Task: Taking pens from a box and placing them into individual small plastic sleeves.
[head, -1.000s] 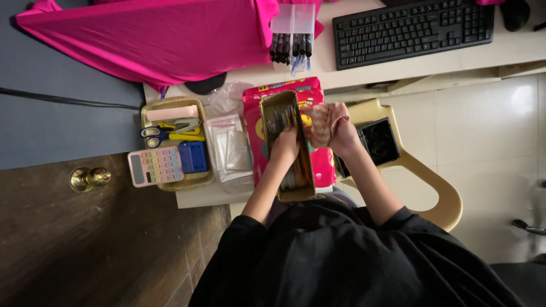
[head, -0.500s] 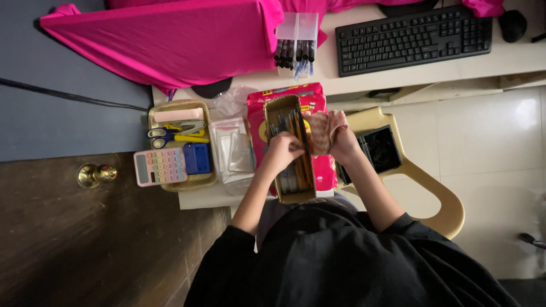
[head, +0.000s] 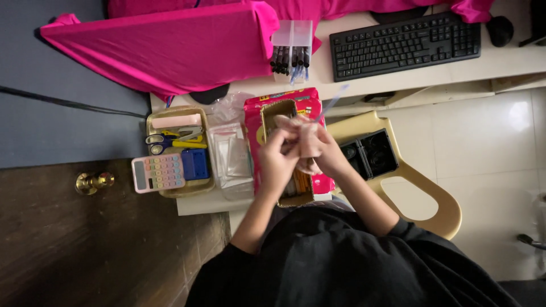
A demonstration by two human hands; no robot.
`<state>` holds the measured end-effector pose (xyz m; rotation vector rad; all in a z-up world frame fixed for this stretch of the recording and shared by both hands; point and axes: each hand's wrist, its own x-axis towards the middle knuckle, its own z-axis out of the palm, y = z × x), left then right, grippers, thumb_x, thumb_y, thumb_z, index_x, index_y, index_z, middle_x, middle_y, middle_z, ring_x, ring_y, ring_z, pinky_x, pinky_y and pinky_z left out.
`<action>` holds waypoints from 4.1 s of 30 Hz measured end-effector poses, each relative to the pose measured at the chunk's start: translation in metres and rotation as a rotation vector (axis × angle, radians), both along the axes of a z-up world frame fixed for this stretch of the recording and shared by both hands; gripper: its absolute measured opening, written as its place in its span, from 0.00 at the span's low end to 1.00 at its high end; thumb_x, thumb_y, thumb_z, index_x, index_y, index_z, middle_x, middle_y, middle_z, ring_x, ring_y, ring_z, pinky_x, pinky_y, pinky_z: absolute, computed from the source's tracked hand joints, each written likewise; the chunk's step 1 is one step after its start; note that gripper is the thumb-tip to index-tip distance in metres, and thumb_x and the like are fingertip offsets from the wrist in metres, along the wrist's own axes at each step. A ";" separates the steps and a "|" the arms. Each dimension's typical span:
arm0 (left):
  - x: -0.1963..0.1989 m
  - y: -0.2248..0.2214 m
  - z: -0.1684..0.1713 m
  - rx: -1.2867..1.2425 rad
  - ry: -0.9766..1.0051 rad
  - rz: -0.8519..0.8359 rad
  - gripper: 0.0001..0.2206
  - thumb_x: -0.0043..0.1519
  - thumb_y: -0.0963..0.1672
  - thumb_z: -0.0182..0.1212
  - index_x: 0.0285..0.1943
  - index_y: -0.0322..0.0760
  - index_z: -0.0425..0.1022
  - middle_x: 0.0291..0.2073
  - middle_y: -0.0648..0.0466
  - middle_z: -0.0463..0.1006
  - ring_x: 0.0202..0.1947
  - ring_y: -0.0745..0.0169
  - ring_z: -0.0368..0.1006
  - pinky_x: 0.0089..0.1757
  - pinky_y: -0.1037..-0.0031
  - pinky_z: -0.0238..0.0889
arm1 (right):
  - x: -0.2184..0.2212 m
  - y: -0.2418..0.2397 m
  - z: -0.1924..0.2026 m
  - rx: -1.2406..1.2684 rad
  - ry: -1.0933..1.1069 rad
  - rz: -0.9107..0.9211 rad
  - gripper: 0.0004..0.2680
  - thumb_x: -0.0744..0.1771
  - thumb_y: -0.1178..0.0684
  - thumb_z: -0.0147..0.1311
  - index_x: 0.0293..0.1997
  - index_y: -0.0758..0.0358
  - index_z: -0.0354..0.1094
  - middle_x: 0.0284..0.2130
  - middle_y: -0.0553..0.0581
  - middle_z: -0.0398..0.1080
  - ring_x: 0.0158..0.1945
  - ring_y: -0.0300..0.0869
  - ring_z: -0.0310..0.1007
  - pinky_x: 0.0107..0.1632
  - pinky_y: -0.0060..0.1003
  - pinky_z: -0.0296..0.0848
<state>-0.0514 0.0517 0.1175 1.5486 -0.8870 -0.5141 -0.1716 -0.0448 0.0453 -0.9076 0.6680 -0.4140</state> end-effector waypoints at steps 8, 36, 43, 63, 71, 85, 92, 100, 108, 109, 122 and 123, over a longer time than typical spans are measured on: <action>-0.003 0.004 -0.019 -0.045 0.187 -0.105 0.10 0.60 0.37 0.70 0.49 0.26 0.79 0.40 0.50 0.83 0.38 0.65 0.83 0.41 0.76 0.79 | -0.001 -0.016 0.043 -0.118 0.064 0.012 0.12 0.75 0.49 0.37 0.48 0.65 0.67 0.29 0.51 0.69 0.27 0.33 0.67 0.28 0.26 0.68; 0.059 -0.039 -0.064 0.161 -0.184 -0.008 0.08 0.60 0.38 0.68 0.47 0.30 0.82 0.31 0.52 0.85 0.29 0.70 0.81 0.32 0.79 0.76 | 0.002 -0.113 -0.082 0.605 -0.207 -0.463 0.18 0.73 0.37 0.33 0.53 0.61 0.67 0.51 0.56 0.73 0.58 0.46 0.73 0.67 0.52 0.68; 0.070 -0.088 -0.094 0.239 -0.368 0.049 0.07 0.60 0.40 0.68 0.46 0.34 0.82 0.29 0.48 0.83 0.29 0.61 0.82 0.30 0.72 0.74 | 0.024 -0.119 -0.139 0.564 -0.100 -0.368 0.20 0.72 0.40 0.31 0.58 0.63 0.68 0.52 0.57 0.74 0.57 0.45 0.74 0.65 0.45 0.69; 0.088 -0.155 -0.112 0.447 -0.297 -0.200 0.21 0.59 0.37 0.65 0.63 0.30 0.72 0.50 0.39 0.78 0.48 0.43 0.79 0.48 0.60 0.73 | 0.069 -0.156 -0.138 0.247 -0.091 -0.289 0.08 0.72 0.55 0.45 0.54 0.67 0.66 0.43 0.57 0.73 0.46 0.42 0.77 0.50 0.40 0.82; 0.079 -0.170 -0.155 0.337 -0.397 -0.142 0.17 0.64 0.42 0.66 0.62 0.33 0.71 0.47 0.40 0.82 0.43 0.46 0.82 0.44 0.62 0.76 | 0.066 -0.167 -0.148 0.217 -0.089 -0.286 0.08 0.73 0.54 0.47 0.56 0.67 0.66 0.43 0.56 0.74 0.45 0.41 0.77 0.48 0.38 0.80; 0.073 -0.181 -0.150 0.235 -0.506 -0.052 0.14 0.64 0.44 0.63 0.56 0.32 0.73 0.39 0.40 0.83 0.36 0.43 0.81 0.36 0.60 0.75 | 0.071 -0.191 -0.165 0.150 -0.044 -0.347 0.08 0.73 0.52 0.49 0.55 0.63 0.67 0.42 0.53 0.74 0.44 0.38 0.75 0.46 0.35 0.78; 0.064 -0.181 -0.145 0.134 -0.434 0.010 0.07 0.64 0.42 0.65 0.44 0.34 0.74 0.33 0.41 0.81 0.33 0.40 0.80 0.33 0.58 0.72 | 0.068 -0.200 -0.170 0.040 0.065 -0.308 0.05 0.71 0.56 0.50 0.50 0.65 0.67 0.40 0.52 0.73 0.43 0.36 0.74 0.45 0.33 0.76; 0.063 -0.179 -0.137 0.130 -0.443 0.077 0.07 0.63 0.41 0.66 0.39 0.33 0.72 0.31 0.42 0.80 0.31 0.41 0.79 0.32 0.59 0.71 | 0.068 -0.193 -0.165 0.094 0.024 -0.281 0.06 0.71 0.56 0.51 0.51 0.66 0.67 0.40 0.53 0.73 0.43 0.36 0.74 0.46 0.32 0.76; 0.068 -0.188 -0.159 0.289 -0.477 0.065 0.09 0.63 0.43 0.64 0.50 0.36 0.78 0.37 0.43 0.82 0.38 0.41 0.80 0.39 0.57 0.73 | 0.066 -0.190 -0.145 0.131 -0.034 -0.264 0.07 0.71 0.56 0.50 0.53 0.67 0.66 0.42 0.54 0.73 0.45 0.38 0.75 0.48 0.35 0.78; 0.068 -0.187 -0.164 0.292 -0.476 0.067 0.09 0.63 0.43 0.64 0.50 0.36 0.78 0.37 0.43 0.82 0.38 0.41 0.80 0.39 0.57 0.73 | 0.066 -0.188 -0.145 0.133 -0.033 -0.261 0.07 0.71 0.56 0.50 0.53 0.67 0.66 0.42 0.54 0.73 0.45 0.38 0.75 0.48 0.35 0.78; 0.065 -0.139 -0.115 0.100 -0.441 -0.009 0.10 0.67 0.40 0.58 0.55 0.34 0.76 0.44 0.43 0.82 0.42 0.45 0.81 0.42 0.63 0.75 | 0.064 -0.168 -0.146 -0.082 0.096 -0.365 0.09 0.72 0.56 0.52 0.56 0.68 0.62 0.44 0.58 0.72 0.45 0.39 0.74 0.45 0.32 0.77; 0.065 -0.131 -0.106 0.074 -0.420 -0.009 0.09 0.67 0.40 0.58 0.55 0.34 0.76 0.44 0.43 0.82 0.41 0.47 0.82 0.42 0.64 0.76 | 0.063 -0.164 -0.132 0.019 0.086 -0.374 0.09 0.72 0.53 0.49 0.56 0.66 0.62 0.45 0.57 0.72 0.45 0.39 0.75 0.45 0.33 0.78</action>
